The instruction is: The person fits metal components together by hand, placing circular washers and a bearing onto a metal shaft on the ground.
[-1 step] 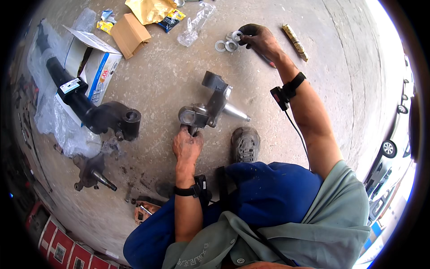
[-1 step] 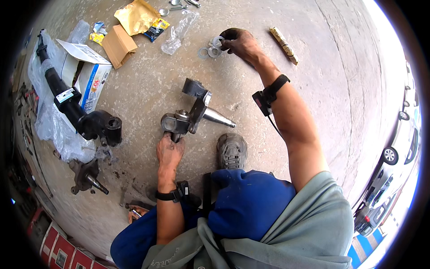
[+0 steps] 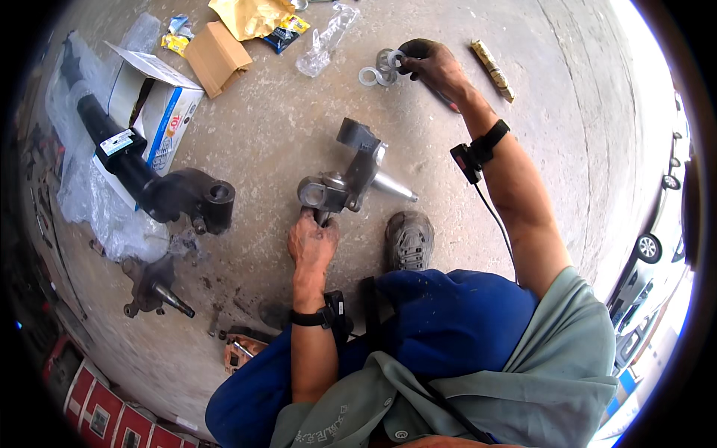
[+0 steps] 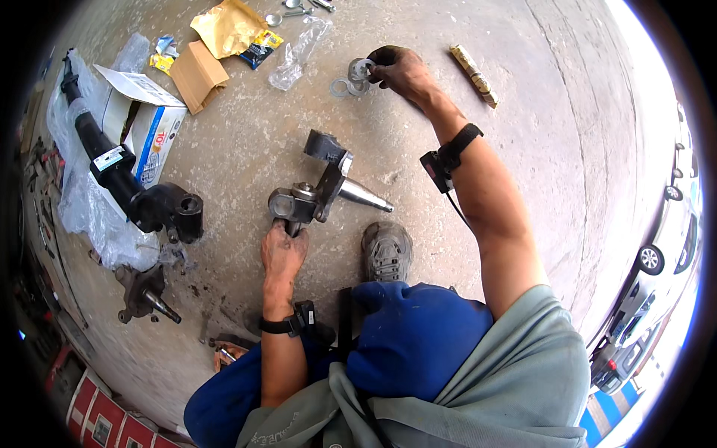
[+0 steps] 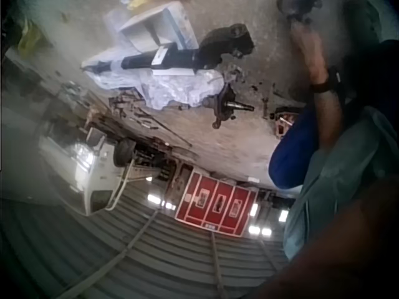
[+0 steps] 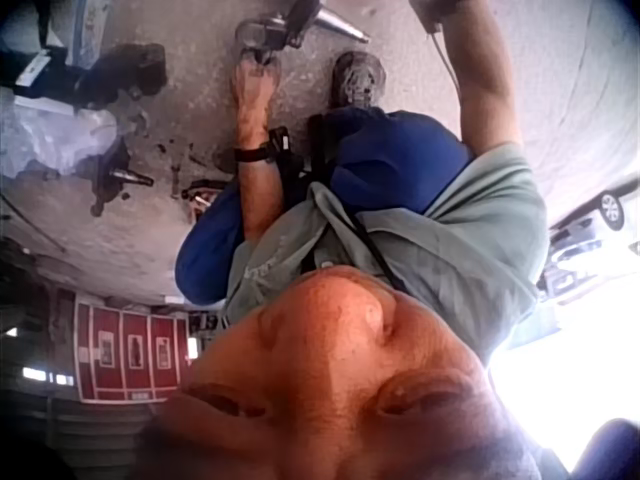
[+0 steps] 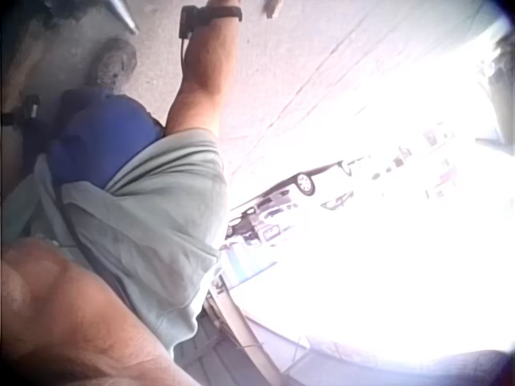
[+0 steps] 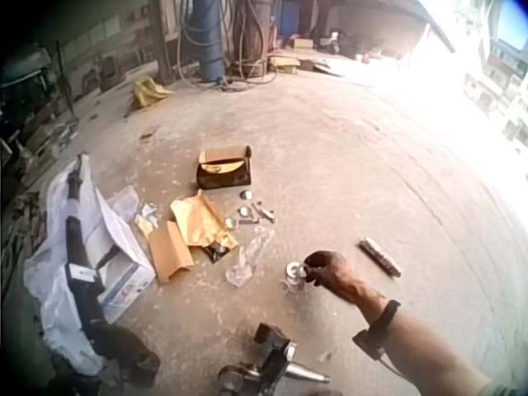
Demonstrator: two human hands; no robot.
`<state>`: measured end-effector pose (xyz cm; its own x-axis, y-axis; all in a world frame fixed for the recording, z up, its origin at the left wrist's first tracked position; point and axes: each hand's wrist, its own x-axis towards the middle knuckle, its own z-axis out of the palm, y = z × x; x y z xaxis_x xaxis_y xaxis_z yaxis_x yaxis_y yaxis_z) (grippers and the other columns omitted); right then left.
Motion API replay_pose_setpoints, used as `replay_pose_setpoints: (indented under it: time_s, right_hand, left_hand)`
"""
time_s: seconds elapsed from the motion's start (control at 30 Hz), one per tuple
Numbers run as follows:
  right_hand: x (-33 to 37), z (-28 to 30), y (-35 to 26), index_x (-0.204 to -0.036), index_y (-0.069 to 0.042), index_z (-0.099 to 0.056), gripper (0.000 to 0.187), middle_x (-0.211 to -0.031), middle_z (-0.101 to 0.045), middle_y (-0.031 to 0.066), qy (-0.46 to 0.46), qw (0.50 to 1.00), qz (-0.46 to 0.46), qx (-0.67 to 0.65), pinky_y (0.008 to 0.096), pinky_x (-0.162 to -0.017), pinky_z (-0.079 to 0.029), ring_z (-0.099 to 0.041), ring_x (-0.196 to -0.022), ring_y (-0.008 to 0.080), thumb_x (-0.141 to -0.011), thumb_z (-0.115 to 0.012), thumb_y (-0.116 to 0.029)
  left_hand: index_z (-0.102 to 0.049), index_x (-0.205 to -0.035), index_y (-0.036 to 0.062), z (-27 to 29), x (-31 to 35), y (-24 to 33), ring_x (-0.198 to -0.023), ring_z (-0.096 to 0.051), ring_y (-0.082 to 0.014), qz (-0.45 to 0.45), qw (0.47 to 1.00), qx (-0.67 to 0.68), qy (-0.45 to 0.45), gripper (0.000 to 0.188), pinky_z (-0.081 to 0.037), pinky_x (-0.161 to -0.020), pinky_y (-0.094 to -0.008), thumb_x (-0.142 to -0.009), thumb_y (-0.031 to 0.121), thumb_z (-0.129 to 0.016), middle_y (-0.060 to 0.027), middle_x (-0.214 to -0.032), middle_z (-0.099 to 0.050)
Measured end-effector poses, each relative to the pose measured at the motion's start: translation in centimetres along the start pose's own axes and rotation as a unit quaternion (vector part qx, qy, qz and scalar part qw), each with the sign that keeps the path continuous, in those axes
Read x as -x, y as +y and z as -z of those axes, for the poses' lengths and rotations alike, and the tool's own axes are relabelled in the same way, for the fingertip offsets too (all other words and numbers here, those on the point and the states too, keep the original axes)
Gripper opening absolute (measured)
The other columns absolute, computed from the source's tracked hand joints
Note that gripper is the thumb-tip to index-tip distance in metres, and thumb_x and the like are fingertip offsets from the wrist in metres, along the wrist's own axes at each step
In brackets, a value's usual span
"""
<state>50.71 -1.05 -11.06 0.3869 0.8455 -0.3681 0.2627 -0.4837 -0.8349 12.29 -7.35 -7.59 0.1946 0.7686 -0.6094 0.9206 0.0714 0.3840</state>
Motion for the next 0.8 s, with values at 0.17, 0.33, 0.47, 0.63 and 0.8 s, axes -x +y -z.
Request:
replay_pose_setpoints:
  time_s: [0.17, 0.33, 0.47, 0.63, 0.8]
  right_hand:
    - [-0.2, -0.2, 0.5, -0.111, 0.001, -0.072, 0.024, -0.091, -0.076, 0.0085, 0.01, 0.999, -0.046, -0.026, 0.0275, -0.072, -0.058, -0.071, -0.077, 0.0131, -0.096, -0.07, -0.017]
    - [0.4, -0.4, -0.5, -0.104, 0.0, -0.074, 0.032, -0.085, -0.075, 0.0073, -0.019, 0.999, -0.033, 0.019, 0.0278, -0.068, -0.057, -0.069, -0.072, 0.0121, -0.096, -0.07, -0.031]
    - [0.3, -0.5, -1.1, -0.106, 0.0, -0.073, 0.038, -0.084, -0.075, 0.0084, 0.01, 0.993, -0.035, 0.114, 0.0293, -0.068, -0.057, -0.069, -0.071, 0.0135, -0.097, -0.068, -0.037]
    - [0.2, -0.6, -1.9, -0.11, -0.001, -0.072, 0.034, -0.087, -0.076, 0.0103, 0.058, 0.99, 0.006, 0.13, 0.0317, -0.069, -0.058, -0.072, -0.073, 0.016, -0.097, -0.068, -0.032]
    - [-0.5, 0.2, -0.4, -0.114, -0.003, -0.072, 0.028, -0.091, -0.076, 0.0108, 0.043, 0.992, -0.012, 0.122, 0.0319, -0.07, -0.059, -0.073, -0.075, 0.0167, -0.096, -0.069, -0.024]
  left_hand:
    - [-0.067, -0.103, -0.0073, 0.2, 0.0, 0.4, -0.093, -0.067, -0.0492, 0.01, 1.0, 0.018, -0.007, 0.039, -0.053, -0.084, -0.0498, -0.081, 0.025, -0.07, -0.0306, -0.094, -0.07]
    - [-0.067, -0.105, -0.0063, 0.5, 0.0, 0.9, -0.096, -0.067, -0.049, 0.016, 0.999, 0.012, -0.026, 0.039, -0.053, -0.086, -0.0501, -0.081, 0.025, -0.07, -0.0306, -0.097, -0.07]
    - [-0.067, -0.105, -0.0063, 0.3, 0.0, 0.9, -0.096, -0.067, -0.0491, 0.012, 1.0, 0.015, -0.023, 0.039, -0.053, -0.086, -0.0499, -0.081, 0.025, -0.07, -0.031, -0.098, -0.07]
    - [-0.066, -0.104, -0.0074, 0.3, 0.0, 0.9, -0.096, -0.067, -0.0492, 0.014, 0.999, 0.004, -0.03, 0.039, -0.053, -0.085, -0.0496, -0.082, 0.025, -0.07, -0.0306, -0.098, -0.07]
    - [-0.067, -0.103, -0.0079, 0.3, -0.1, 0.9, -0.095, -0.067, -0.0498, 0.017, 0.999, 0.001, -0.035, 0.04, -0.054, -0.085, -0.05, -0.082, 0.026, -0.07, -0.0311, -0.098, -0.07]
